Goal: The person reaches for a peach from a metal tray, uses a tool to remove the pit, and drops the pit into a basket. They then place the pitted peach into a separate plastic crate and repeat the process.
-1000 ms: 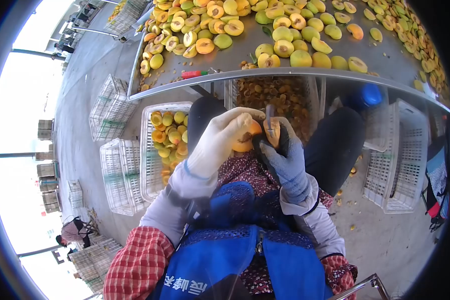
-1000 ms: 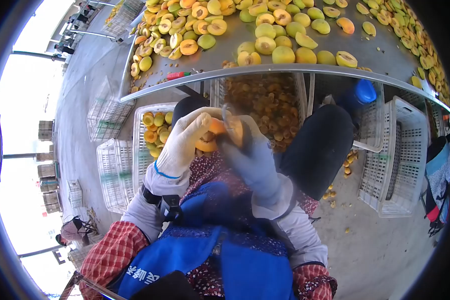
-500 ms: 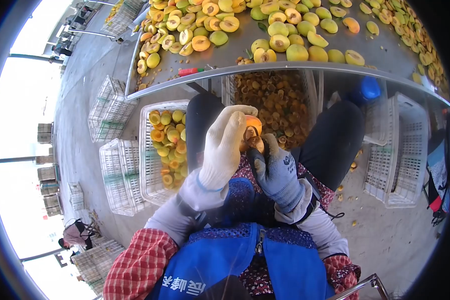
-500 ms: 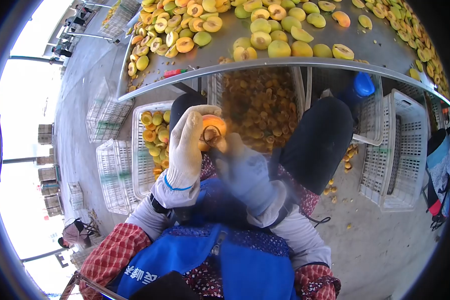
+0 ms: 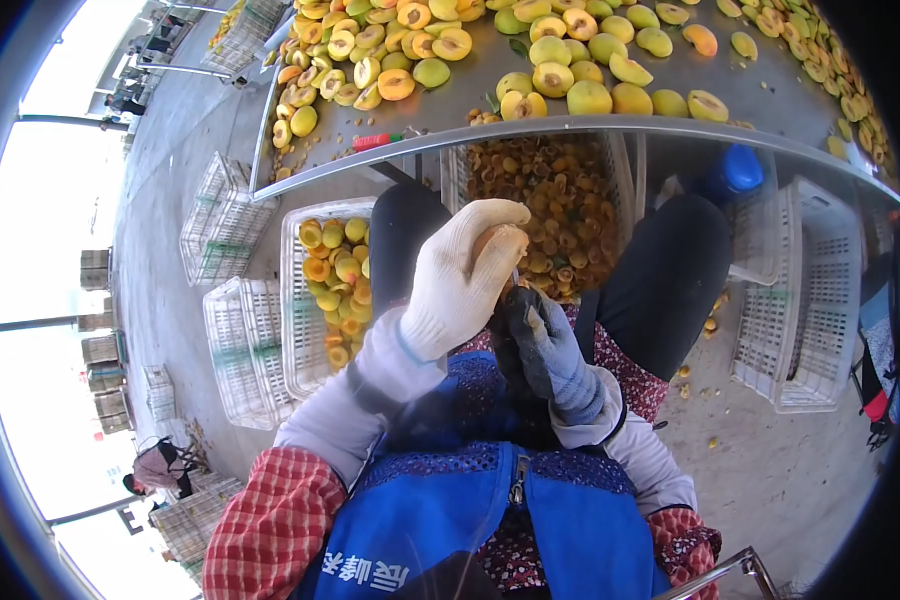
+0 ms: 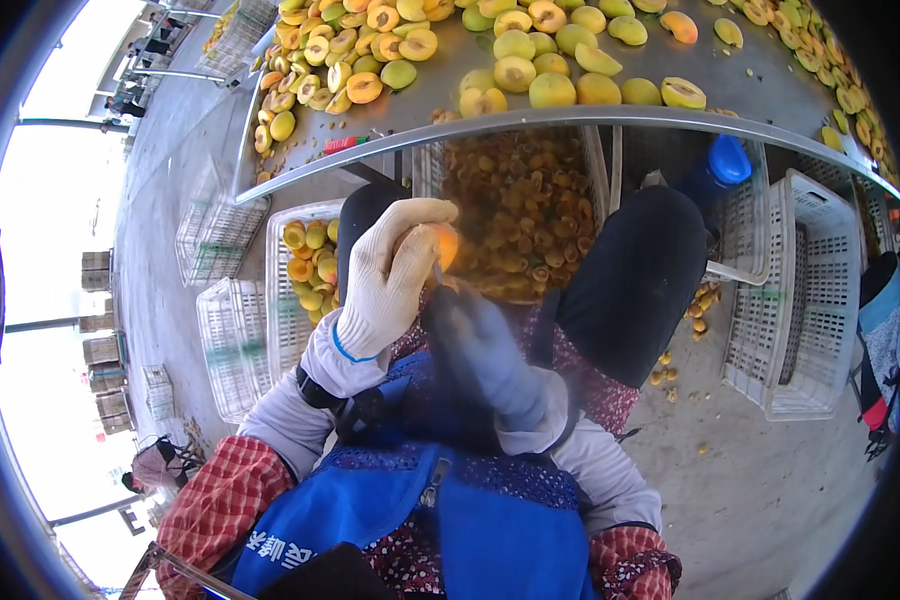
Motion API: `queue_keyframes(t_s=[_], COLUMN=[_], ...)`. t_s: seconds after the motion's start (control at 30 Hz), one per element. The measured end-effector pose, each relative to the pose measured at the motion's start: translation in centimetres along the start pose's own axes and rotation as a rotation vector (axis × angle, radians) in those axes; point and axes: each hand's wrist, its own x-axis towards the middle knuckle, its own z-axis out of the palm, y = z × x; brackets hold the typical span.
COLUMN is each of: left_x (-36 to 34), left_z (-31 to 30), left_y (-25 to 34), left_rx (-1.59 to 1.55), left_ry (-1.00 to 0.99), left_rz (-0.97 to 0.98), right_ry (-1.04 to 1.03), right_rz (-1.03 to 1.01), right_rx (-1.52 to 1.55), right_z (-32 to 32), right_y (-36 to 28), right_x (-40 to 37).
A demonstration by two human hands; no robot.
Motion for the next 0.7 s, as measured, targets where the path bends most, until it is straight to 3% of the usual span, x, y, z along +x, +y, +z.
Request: queue_keyframes(t_s=[0.03,0.1,0.23,0.3,0.43,0.57,0.63,0.7], left_x=[0.5,1.1,1.1,0.5,-0.3,-0.5,-0.2,0.1], left_z=[-0.4,-1.2,-1.0,0.0,1.3,1.2,1.0,1.1], left_y=[0.2,0.5,-0.2,-1.1,-1.4,-0.8,-1.2,-1.4], left_rx=[-0.106,-0.319,-0.375,-0.318,-0.211,-0.102,0.007,-0.110], left_ry=[-0.088,-0.260,-0.254,-0.136,0.038,0.037,0.015,0.007], left_rz=[-0.071,-0.225,-0.203,-0.207,-0.151,-0.065,0.045,-0.064], right_ry=[-0.012,-0.016,0.031,0.040,0.054,0.084,0.064,-0.001], right_rz=[-0.215,-0.385,-0.272,-0.143,-0.125,-0.155,-0.133,-0.093], right_rx=[-0.345,-0.645,-0.604,-0.529,-0.321,-0.072,-0.077,-0.244], right_z=[-0.6,-0.6,1.2,1.1,0.3,1.2,1.1,0.2], right_y=[-0.1,-0.6,-3.9,-2.9,0.1,0.5,0.4,0.2], right_x=[0.2,0.4,0.7,0.4,-0.2,-0.4,-0.3,-0.2])
